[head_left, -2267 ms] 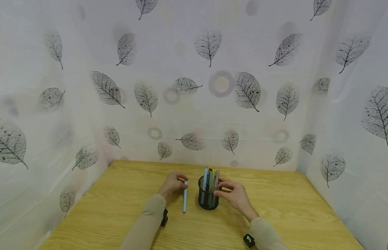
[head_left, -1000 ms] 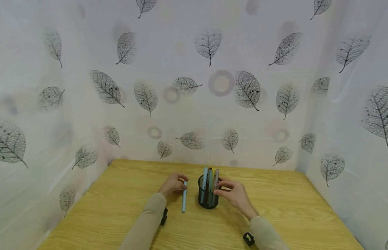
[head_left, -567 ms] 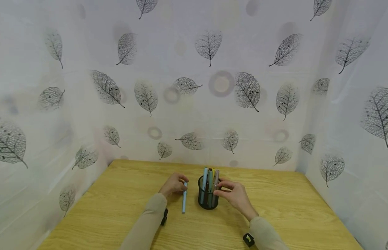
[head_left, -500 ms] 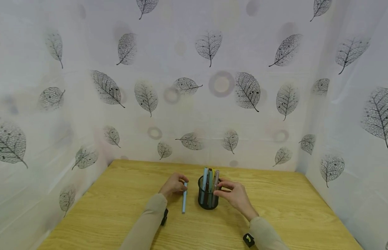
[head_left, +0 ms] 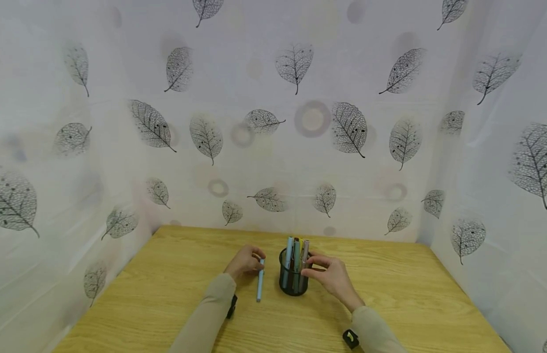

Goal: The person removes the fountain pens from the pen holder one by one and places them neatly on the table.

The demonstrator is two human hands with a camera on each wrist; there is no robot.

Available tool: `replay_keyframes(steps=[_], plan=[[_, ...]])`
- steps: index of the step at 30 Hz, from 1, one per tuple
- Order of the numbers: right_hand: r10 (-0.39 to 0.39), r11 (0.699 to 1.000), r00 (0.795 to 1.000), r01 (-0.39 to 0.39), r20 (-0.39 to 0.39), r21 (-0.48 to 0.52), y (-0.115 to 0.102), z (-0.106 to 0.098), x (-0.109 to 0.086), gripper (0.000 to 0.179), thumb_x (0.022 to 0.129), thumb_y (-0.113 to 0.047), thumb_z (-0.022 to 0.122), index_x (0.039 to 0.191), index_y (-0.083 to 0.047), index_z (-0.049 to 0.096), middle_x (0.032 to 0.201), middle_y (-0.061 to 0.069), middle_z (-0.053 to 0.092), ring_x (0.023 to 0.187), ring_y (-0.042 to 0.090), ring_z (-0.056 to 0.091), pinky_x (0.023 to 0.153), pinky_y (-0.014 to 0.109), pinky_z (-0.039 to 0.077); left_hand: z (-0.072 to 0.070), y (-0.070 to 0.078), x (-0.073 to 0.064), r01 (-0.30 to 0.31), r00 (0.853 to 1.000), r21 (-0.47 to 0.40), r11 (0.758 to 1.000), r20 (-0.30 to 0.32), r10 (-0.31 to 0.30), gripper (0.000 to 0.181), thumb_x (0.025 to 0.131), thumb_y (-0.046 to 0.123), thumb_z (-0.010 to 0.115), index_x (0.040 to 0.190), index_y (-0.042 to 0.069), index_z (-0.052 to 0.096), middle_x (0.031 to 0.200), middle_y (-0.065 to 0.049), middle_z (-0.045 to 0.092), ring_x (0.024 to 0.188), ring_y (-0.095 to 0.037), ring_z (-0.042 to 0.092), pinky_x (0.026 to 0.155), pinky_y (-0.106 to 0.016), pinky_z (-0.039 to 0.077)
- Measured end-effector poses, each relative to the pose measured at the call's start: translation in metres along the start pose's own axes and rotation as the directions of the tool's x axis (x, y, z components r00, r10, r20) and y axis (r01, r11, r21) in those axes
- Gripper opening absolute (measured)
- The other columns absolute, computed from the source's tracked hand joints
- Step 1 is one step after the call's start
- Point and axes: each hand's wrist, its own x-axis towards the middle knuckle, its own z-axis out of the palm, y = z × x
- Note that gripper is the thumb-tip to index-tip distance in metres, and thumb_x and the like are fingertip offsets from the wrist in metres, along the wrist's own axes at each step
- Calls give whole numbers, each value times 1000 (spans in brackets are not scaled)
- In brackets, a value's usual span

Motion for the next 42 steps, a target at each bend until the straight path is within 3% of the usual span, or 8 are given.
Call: replay_keyframes(steps=[11,19,42], plan=[[-20,1000,1000,20,0,-14,1,1,1,23,76,-21,85,93,-9,75,136,14,60,116,34,63,85,33,58,-1,0,0,32,999,-6,999,11,-32,28,83,-7,70,110,-4,65,99,-15,62,79,-19,60,68,-32,58],[-35,999,999,35,-6,-24,1,1,2,23,76,-21,85,94,-11,76,135,14,61,117,33,62,85,33,58,-2,1,-2,28,999,-75,997,29,-26,29,84,-10,66,113,-7,63,100,-19,62,80,-22,65,71,-34,58],[-20,1000,1000,20,-1,-4,0,1,0,21,76,-17,84,94,-11,76,136,12,60,118,32,62,86,32,58,-1,-5,1,-3,999,-37,999,34,4,29,84,-8,68,112,-6,64,101,-18,63,80,-20,64,71,-35,58]])
